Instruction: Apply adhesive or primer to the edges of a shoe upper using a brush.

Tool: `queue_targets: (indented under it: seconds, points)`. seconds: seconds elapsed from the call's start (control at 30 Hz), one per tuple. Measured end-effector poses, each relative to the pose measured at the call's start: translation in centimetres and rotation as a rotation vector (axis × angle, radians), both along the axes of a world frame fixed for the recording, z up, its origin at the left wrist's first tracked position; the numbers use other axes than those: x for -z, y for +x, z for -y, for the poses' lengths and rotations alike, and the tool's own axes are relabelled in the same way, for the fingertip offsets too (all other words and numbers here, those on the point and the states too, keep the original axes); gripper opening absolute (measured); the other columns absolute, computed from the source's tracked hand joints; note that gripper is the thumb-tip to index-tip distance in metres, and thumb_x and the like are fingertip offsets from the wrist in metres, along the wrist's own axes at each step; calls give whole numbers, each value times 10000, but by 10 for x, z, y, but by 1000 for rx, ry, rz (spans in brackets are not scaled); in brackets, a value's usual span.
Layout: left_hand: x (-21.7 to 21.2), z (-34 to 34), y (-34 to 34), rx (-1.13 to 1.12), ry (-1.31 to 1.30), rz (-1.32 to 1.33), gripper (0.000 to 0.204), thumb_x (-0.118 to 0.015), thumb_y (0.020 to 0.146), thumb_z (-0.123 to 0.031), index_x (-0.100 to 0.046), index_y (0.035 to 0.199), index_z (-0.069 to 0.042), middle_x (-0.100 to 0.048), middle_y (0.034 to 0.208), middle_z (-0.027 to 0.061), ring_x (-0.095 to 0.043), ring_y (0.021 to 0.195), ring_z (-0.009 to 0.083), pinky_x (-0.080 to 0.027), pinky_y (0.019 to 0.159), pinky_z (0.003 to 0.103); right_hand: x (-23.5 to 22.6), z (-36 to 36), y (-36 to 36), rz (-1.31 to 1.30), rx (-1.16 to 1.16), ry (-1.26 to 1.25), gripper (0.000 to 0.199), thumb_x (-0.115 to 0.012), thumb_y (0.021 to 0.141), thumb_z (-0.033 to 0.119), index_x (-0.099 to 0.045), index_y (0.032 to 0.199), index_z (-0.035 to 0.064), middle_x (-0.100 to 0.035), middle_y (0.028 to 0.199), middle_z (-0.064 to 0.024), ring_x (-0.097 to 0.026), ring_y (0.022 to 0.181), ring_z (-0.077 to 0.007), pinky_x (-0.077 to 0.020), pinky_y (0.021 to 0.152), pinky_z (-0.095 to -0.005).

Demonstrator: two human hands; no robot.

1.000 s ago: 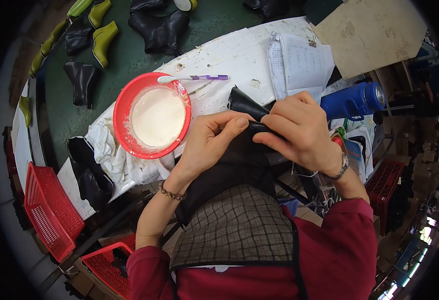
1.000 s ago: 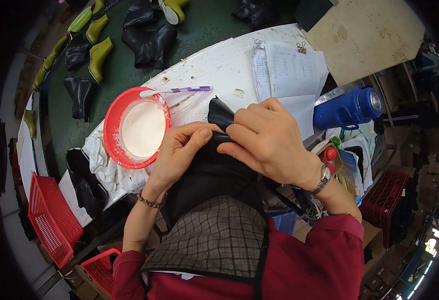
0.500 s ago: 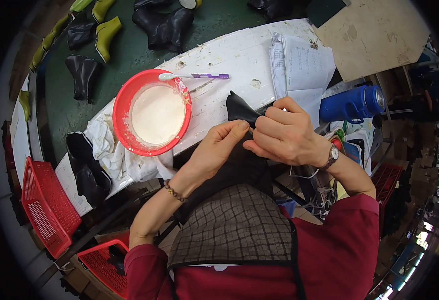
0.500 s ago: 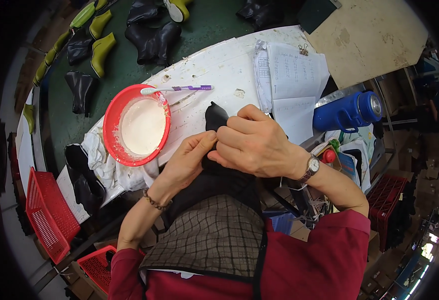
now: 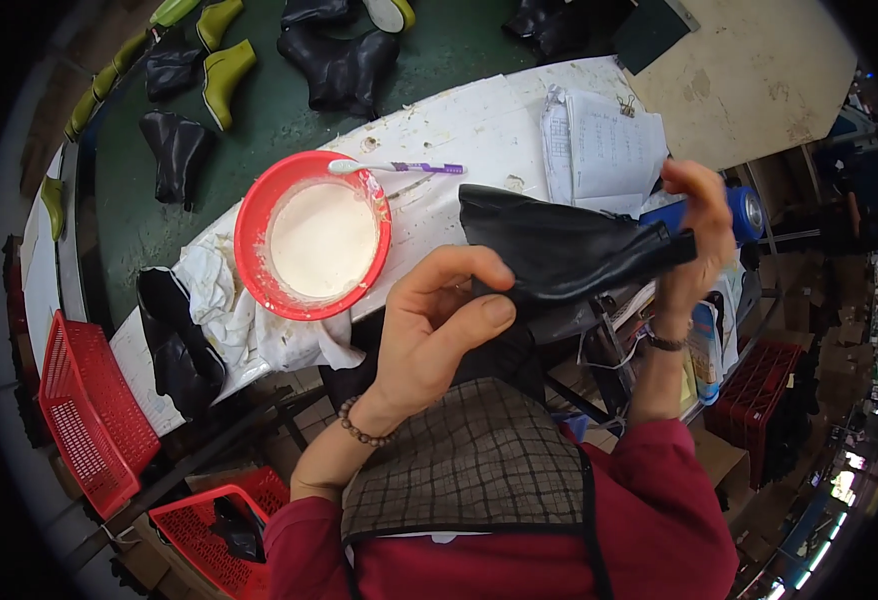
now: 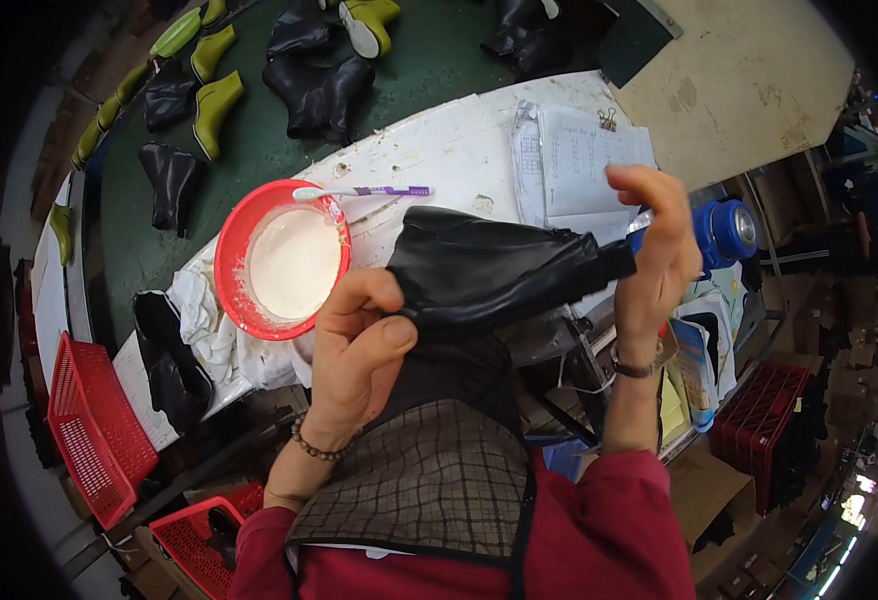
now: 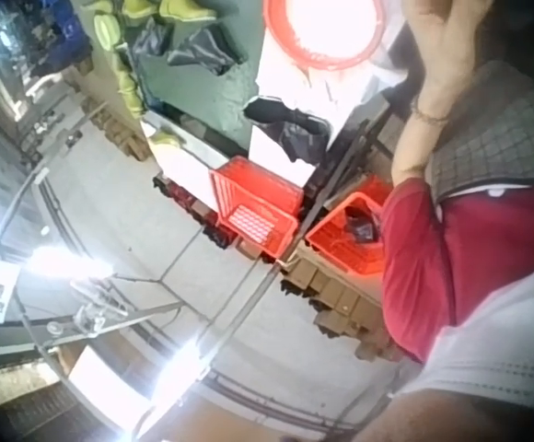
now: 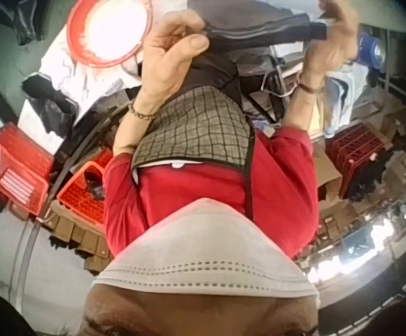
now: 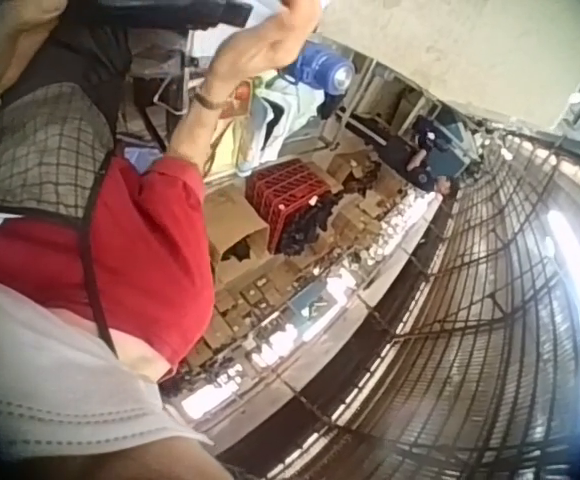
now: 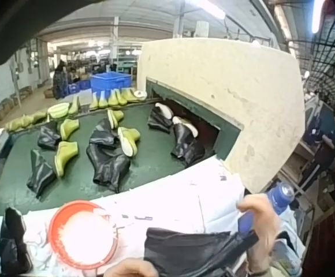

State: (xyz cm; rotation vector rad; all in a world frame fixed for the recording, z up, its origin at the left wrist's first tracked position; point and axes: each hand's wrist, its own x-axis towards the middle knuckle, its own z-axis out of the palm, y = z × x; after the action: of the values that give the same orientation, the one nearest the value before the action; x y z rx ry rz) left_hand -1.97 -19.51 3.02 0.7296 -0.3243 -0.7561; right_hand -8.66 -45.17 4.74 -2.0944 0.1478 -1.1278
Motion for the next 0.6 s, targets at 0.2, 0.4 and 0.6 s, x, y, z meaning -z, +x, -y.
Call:
queue_targets:
  seconds: [0.2,0.4,0.6]
  points:
    - [15,10,-12,-59,-298,-26,259,-663,835,87,-522,968,-86,-537,930,13,-508,859,92,-418,727,218,138,21,31,-471,-256,1302,545,-351,1092,493,-553,1417,105,-659,1209,-112,-611,949,-146,-508,854,-288]
    - [28,-6,3,78,-227,-104,668,-640,820,72,-352,1403,-80,-616,1125,79,-581,1035,146,-448,898,264,74,9,56,-362,-585,1670,381,-544,1037,434,-677,1088,81,-709,983,-67,-672,844,-144,-552,751,-295]
    - [54,2,1,299,36,-189,588,-590,969,-113,-388,1498,47,-576,1408,140,-543,1308,198,-377,1138,348,23,46,101,-280,-441,1102,230,-708,957,285,-693,997,59,-718,878,-18,-680,738,-107,-559,682,-245]
